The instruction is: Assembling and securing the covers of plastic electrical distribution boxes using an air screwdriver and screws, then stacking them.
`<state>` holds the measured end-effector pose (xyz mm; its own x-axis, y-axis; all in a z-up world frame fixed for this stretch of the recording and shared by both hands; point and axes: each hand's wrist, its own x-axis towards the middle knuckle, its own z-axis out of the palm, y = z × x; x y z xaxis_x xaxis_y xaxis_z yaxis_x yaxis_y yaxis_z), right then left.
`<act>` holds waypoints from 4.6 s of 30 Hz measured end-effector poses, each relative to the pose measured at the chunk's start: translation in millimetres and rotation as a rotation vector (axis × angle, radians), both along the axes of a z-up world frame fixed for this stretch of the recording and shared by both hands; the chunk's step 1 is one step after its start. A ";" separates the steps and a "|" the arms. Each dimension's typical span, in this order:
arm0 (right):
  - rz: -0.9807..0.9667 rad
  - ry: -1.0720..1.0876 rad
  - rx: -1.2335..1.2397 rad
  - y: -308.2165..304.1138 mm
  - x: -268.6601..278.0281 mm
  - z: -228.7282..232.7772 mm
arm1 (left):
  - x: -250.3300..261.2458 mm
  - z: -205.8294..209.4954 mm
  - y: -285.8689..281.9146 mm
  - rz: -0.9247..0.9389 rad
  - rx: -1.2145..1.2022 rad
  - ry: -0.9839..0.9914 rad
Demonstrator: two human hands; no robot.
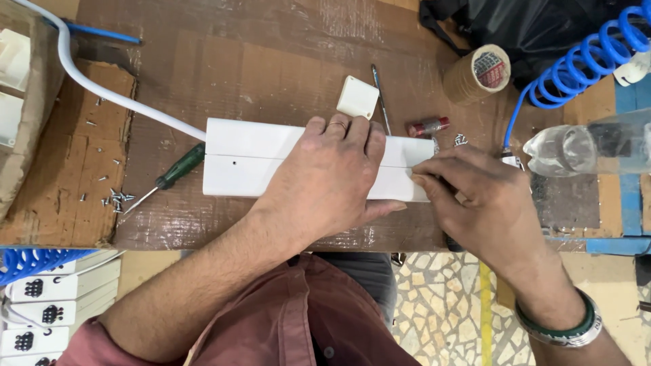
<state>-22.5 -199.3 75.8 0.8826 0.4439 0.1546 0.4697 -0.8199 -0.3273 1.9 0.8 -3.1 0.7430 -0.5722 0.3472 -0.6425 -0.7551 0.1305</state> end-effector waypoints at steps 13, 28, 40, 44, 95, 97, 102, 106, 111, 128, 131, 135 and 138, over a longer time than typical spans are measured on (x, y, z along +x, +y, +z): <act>-0.027 -0.009 0.070 -1.1 -5.4 -6.8 | 0.3 -3.0 -0.9 -0.025 0.011 0.043; -0.466 -0.316 0.115 -133.6 -8.5 -97.4 | 0.5 2.7 -3.1 0.022 0.044 0.017; -0.985 -0.020 0.801 -168.5 -26.4 -129.0 | -0.4 0.0 -2.2 -0.026 0.031 0.105; -0.471 0.132 1.455 -85.9 -14.9 -39.5 | 0.4 -4.7 -2.5 -0.050 0.028 0.088; 0.748 0.391 1.194 -3.4 59.7 -23.4 | -0.8 -2.8 -1.3 0.021 0.040 -0.107; 0.762 0.389 1.192 -2.6 58.9 -23.0 | -0.7 -2.5 -1.1 0.020 0.071 -0.118; 0.721 0.319 1.174 -0.4 54.5 -22.4 | -0.7 -3.8 -3.1 0.028 0.002 -0.092; 0.713 0.361 1.186 1.0 52.5 -22.2 | -1.2 -2.4 -2.5 0.028 0.007 -0.104; 0.686 0.324 1.153 2.7 52.4 -20.5 | 0.2 -4.8 -3.5 0.015 -0.013 -0.070; 0.692 0.365 1.196 -1.9 52.2 -27.7 | 0.6 -6.0 -4.0 -0.001 0.019 -0.033; 0.674 0.372 1.200 -3.2 53.8 -28.4 | 0.2 -4.8 -4.0 0.007 0.005 -0.033; 0.639 0.354 1.190 -0.9 51.8 -26.4 | -0.7 -4.7 -3.6 0.006 -0.048 -0.027; 0.680 0.375 1.172 -1.4 54.2 -25.7 | -0.3 -6.3 -3.7 0.003 -0.018 -0.024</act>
